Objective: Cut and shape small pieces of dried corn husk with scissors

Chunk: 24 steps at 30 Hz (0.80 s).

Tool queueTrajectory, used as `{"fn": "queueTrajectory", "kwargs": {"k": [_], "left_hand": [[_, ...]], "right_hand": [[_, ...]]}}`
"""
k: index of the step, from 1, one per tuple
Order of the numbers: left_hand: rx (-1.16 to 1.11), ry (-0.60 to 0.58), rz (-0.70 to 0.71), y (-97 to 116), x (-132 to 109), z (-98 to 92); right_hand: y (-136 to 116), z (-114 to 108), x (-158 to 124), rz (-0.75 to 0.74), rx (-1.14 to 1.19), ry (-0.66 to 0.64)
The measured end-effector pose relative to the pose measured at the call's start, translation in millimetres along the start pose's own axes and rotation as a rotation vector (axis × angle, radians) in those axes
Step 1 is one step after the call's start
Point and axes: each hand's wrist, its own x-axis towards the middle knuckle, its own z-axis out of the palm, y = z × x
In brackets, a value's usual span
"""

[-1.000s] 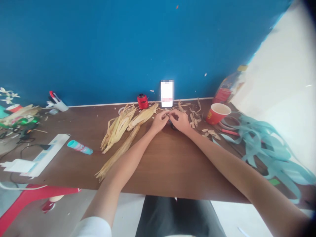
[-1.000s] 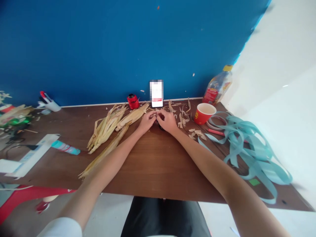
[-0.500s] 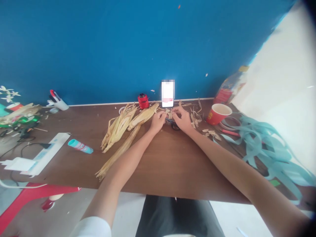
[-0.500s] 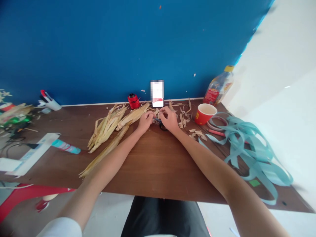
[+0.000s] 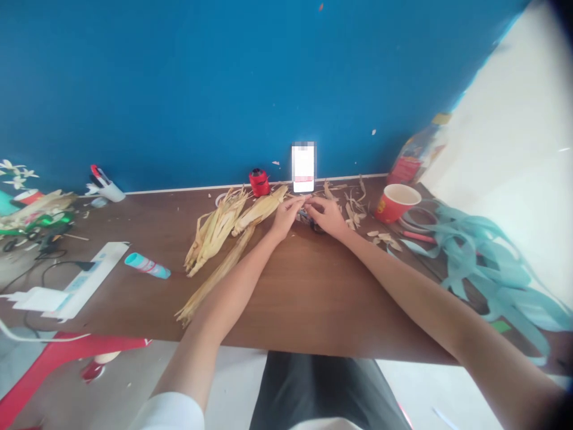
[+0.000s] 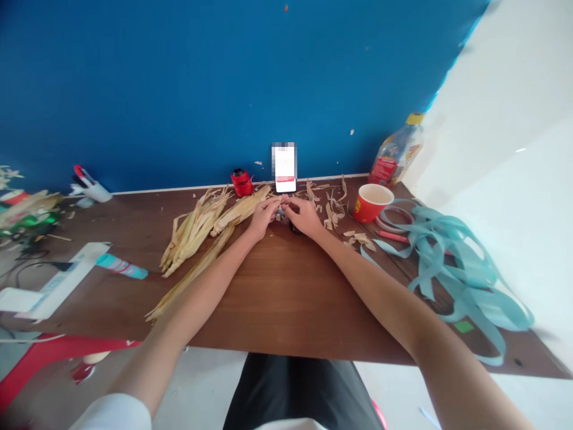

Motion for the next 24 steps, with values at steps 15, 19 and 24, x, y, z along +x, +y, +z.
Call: {"fn": "queueTrajectory", "kwargs": {"k": [15,19,24], "left_hand": [[-0.021,-0.073,-0.02,5,-2,1.8],[-0.002,0.013,0.007,3,0,1.7],[-0.059,0.063,0.0,-1,2,1.0]], "right_hand": [[-2,12,0,0.105,0.264,0.063],[-5,11,0,0.108,0.191,0.059],[-4,11,1,0.121,0.154,0.04]]}}
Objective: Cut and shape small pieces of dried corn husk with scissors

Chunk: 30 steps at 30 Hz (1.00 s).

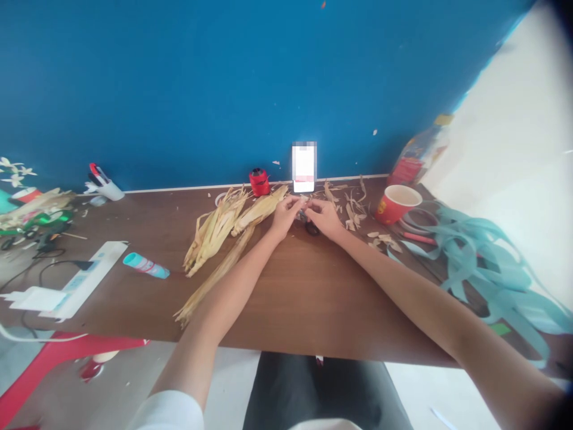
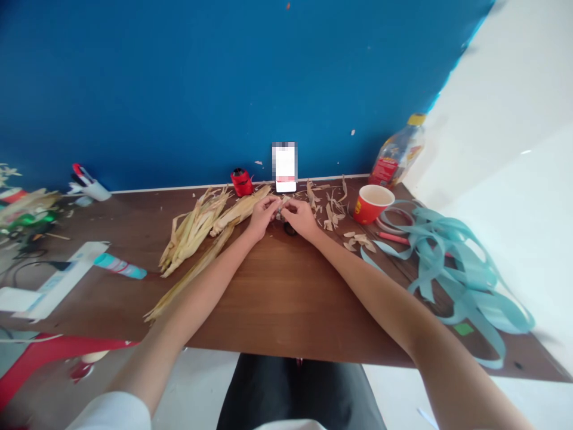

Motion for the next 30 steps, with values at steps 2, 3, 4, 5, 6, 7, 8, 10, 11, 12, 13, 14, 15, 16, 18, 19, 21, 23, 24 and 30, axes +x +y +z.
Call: {"fn": "queueTrajectory", "kwargs": {"k": [2,3,4,5,6,7,8,10,11,12,13,14,15,16,18,19,21,23,24,30], "left_hand": [[-0.052,0.038,-0.01,-0.9,0.9,-0.6],[-0.078,0.057,-0.015,-1.2,1.3,-0.8],[-0.102,0.073,-0.02,-1.4,1.7,-1.0],[-0.122,0.083,-0.025,-1.5,2.1,-1.1],[-0.136,0.087,-0.03,-1.6,2.4,-1.3],[-0.143,0.087,-0.035,-1.8,2.7,-1.3],[-0.144,0.087,-0.038,-2.1,2.9,-1.5],[-0.137,0.088,-0.038,-2.9,3.2,-1.8],[-0.132,0.085,-0.034,-3.4,3.3,-2.1],[-0.125,0.08,-0.027,-3.9,3.3,-2.4],[-0.118,0.075,-0.017,-4.3,3.2,-2.7],[-0.11,0.07,-0.009,-4.7,3.1,-2.9],[-0.101,0.067,-0.003,-4.9,2.9,-3.1],[-0.092,0.065,-0.001,-5.0,2.6,-3.2],[-0.067,0.065,-0.004,-5.0,2.1,-3.1],[-0.052,0.065,-0.003,-4.8,1.7,-3.0],[-0.018,0.061,0.005,-4.2,0.9,-2.4],[0.017,0.054,0.015,-3.4,0.1,-1.6],[0.031,0.049,0.018,-3.1,-0.4,-1.2],[0.083,0.01,0.036,-5.0,-0.8,0.3]], "right_hand": [[1.2,-0.7,0.2,0.011,-0.016,0.056],[1.6,-1.4,0.0,0.015,-0.036,0.088],[1.7,-2.4,-0.3,0.016,-0.067,0.118],[1.5,-3.5,-0.8,0.015,-0.107,0.143],[1.1,-4.7,-1.2,0.012,-0.155,0.163],[0.7,-5.9,-1.6,0.003,-0.208,0.182],[0.3,-7.0,-1.8,-0.009,-0.265,0.199],[0.7,-8.6,-1.3,-0.045,-0.361,0.236],[1.7,-9.0,-0.7,-0.073,-0.392,0.254],[3.1,-9.2,0.2,-0.104,-0.406,0.27],[4.9,-9.2,1.1,-0.132,-0.4,0.277],[6.8,-9.0,2.0,-0.15,-0.377,0.271],[8.4,-8.7,2.7,-0.152,-0.34,0.255],[9.6,-8.3,3.2,-0.136,-0.295,0.232],[9.9,-7.3,3.3,-0.086,-0.206,0.183],[9.1,-6.8,2.9,-0.068,-0.176,0.158],[6.5,-6.3,2.1,-0.061,-0.164,0.105],[3.9,-6.1,1.5,-0.066,-0.189,0.05],[3.1,-6.2,1.5,-0.064,-0.203,0.029],[4.2,-8.2,2.1,-0.073,-0.24,0.036]]}}
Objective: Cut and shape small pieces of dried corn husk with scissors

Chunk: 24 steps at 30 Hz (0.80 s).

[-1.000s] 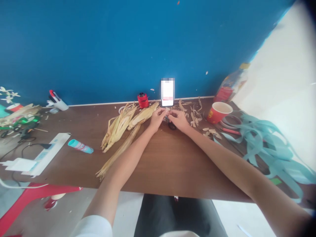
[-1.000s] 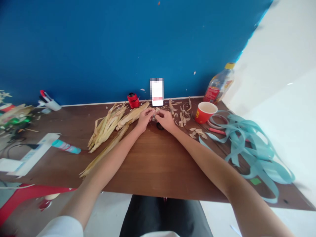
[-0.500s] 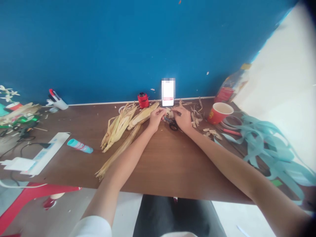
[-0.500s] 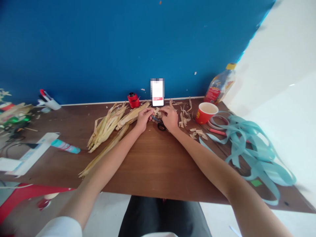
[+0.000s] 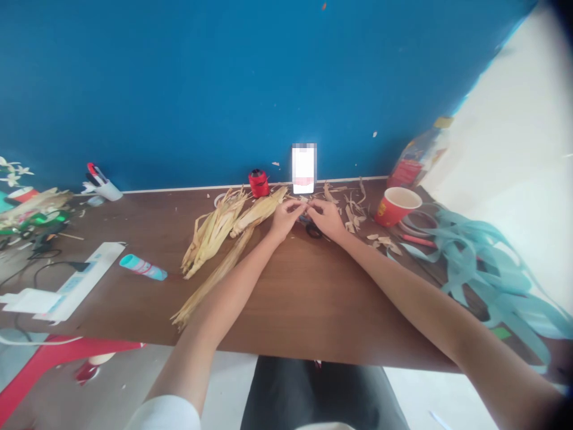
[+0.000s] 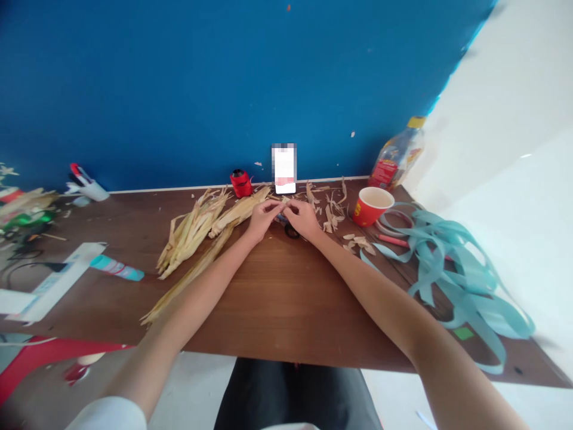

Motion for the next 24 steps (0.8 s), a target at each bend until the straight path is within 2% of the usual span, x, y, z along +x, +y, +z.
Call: {"fn": "queueTrajectory", "kwargs": {"k": [7,14,24], "left_hand": [[0.057,-0.052,0.065,-4,1,-0.3],[0.051,-0.023,0.036,-4,1,0.0],[0.006,-0.028,0.021,5,-2,1.5]], "right_hand": [[0,-2,-2,-0.058,-0.095,0.054],[-3,-2,-3,-0.05,0.007,0.074],[-5,-1,-2,-0.054,-0.014,0.054]]}}
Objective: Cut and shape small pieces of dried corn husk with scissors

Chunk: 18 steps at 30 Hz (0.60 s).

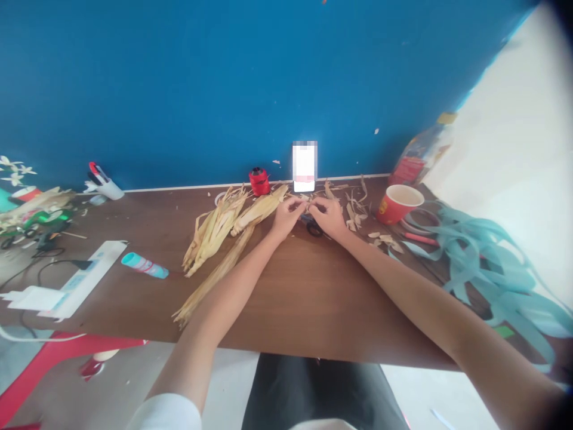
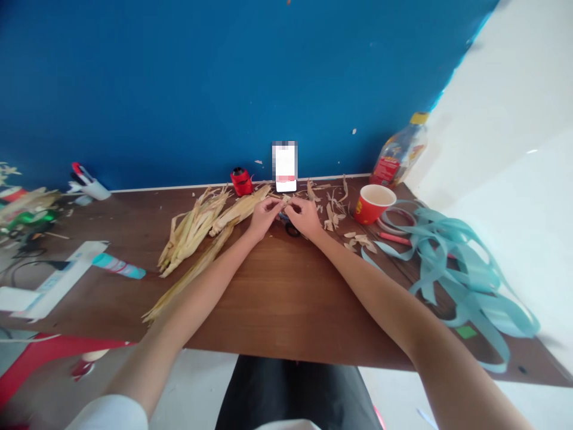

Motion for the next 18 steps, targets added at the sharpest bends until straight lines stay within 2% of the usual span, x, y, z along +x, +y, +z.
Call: {"fn": "queueTrajectory", "kwargs": {"k": [7,13,18], "left_hand": [[0.058,-0.018,0.021,-5.6,1.4,-0.8],[0.134,-0.077,0.055,-6.1,1.6,-1.4],[0.112,-0.074,0.043,-7.3,2.1,-0.5]], "right_hand": [[0.6,-0.6,0.8,0.014,-0.074,-0.023],[4.1,-1.8,-0.3,0.003,-0.153,0.024],[1.5,-0.7,-1.5,-0.015,-0.154,0.025]]}}
